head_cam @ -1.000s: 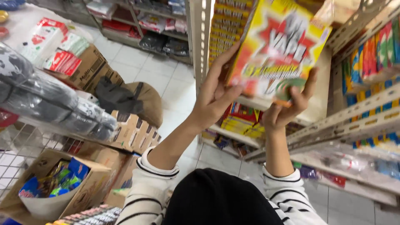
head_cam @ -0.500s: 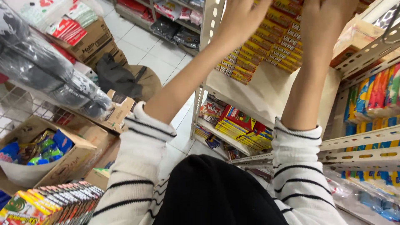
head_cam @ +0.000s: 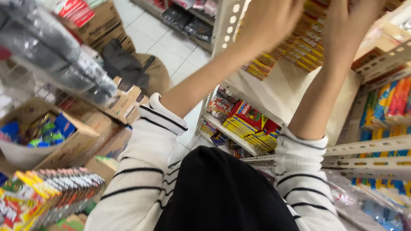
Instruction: The person takes boxes of mosquito coils from a stack on the floor and places them onto a retail shelf by hand, arranging them into a stack.
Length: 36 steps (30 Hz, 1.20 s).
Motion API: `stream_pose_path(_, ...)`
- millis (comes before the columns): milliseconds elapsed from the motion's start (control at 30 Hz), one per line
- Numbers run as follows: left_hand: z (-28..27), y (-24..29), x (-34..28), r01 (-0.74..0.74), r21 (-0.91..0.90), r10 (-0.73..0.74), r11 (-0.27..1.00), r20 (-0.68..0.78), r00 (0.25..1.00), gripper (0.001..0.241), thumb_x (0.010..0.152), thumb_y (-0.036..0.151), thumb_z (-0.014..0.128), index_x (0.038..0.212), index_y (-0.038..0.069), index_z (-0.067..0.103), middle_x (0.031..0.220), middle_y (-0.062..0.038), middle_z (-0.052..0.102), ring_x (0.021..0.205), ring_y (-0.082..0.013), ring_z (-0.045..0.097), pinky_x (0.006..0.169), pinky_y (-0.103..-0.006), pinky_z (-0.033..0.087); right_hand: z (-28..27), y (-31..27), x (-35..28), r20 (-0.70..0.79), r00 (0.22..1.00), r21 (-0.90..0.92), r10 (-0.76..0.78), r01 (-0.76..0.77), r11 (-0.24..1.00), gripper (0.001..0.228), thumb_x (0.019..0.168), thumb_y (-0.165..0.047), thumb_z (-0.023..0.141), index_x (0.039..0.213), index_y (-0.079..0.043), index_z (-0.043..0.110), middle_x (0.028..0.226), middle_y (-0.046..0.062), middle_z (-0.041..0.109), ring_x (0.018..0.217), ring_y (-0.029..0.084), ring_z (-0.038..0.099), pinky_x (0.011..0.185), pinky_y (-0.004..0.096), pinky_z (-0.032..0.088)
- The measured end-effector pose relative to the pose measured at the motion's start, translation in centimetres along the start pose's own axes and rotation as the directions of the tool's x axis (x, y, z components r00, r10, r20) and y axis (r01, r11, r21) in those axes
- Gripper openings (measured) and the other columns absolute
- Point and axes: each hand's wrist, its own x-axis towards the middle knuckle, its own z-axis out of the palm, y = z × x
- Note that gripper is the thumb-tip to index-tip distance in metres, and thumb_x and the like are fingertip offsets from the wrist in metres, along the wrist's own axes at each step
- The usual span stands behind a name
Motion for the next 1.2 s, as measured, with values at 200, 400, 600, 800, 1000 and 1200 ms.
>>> stream_pose_path(200,-10.5,2.7,-15.9,-0.299,-0.150,0.284,0.942,-0.117,0.952,0.083,0.109,0.032,0.059,0.170,0.014,0.007,0.171,-0.010,0.014,0.155,-0.0331,0.020,0.133,-0.0587,0.004,4.3,-13.3,-12.2,-0.088,0.979,0.028,-0.185,0.188,0.982,0.045,0.117,-0.020,0.064,0.154,-0.004,0.043,0.161,0.014,0.042,0.148,0.029,0.045,0.123,0.044,0.043)
stream_pose_path(400,-17.1,-4.4,-33.9,0.385,0.017,-0.384,0.923,-0.036,0.923,0.062,0.101,0.026,0.067,0.155,0.013,0.037,0.152,-0.013,0.049,0.144,-0.0318,0.046,0.125,-0.0623,0.025,14.5,-16.7,-25.7,0.409,0.891,0.131,-0.197,0.157,0.979,0.037,0.098,-0.001,0.067,0.135,0.002,0.059,0.139,0.022,0.062,0.138,0.037,0.054,0.121,0.050,0.039)
stream_pose_path(600,-28.9,-3.9,-52.4,0.745,0.308,-0.636,0.591,-0.390,0.666,0.058,0.087,0.010,0.067,0.143,0.009,0.050,0.139,-0.015,0.057,0.135,-0.0349,0.051,0.114,-0.0594,0.033,21.8,-22.3,-40.1,0.814,0.549,0.350,-0.191,-0.200,0.915,0.029,0.095,-0.001,0.065,0.124,-0.002,0.063,0.135,0.019,0.064,0.121,0.033,0.065,0.093,0.040,0.056)
stream_pose_path(800,-39.2,2.9,-62.9,0.913,0.274,-0.564,0.301,-0.722,0.402,0.054,0.092,0.006,0.067,0.143,0.004,0.049,0.139,-0.021,0.055,0.129,-0.0418,0.050,0.110,-0.0514,0.041,25.6,-30.8,-46.6,0.889,0.296,0.438,-0.348,-0.339,0.832,0.027,0.098,-0.003,0.064,0.125,-0.003,0.065,0.132,0.014,0.067,0.117,0.029,0.068,0.093,0.038,0.057)
stream_pose_path(1000,-44.3,3.7,-69.3,0.926,0.184,-0.595,0.328,-0.721,0.354,0.065,0.092,0.013,0.069,0.148,0.000,0.039,0.143,-0.026,0.050,0.136,-0.0433,0.047,0.112,-0.0510,0.039,30.6,-40.4,-50.9,0.848,0.314,0.522,-0.427,-0.359,0.773,0.041,0.095,-0.005,0.067,0.134,-0.004,0.059,0.139,0.016,0.061,0.126,0.031,0.062,0.097,0.039,0.057)
stream_pose_path(1200,-47.8,-2.6,-73.2,0.907,0.149,-0.675,0.394,-0.623,0.395,0.086,0.092,0.019,0.071,0.158,-0.005,0.020,0.159,-0.031,0.030,0.145,-0.0450,0.034,0.118,-0.0507,0.031,35.7,-43.8,-55.1,0.860,0.386,0.496,-0.333,-0.487,0.719,0.060,0.098,-0.007,0.067,0.152,-0.001,0.042,0.153,0.018,0.049,0.140,0.031,0.050,0.101,0.038,0.048)
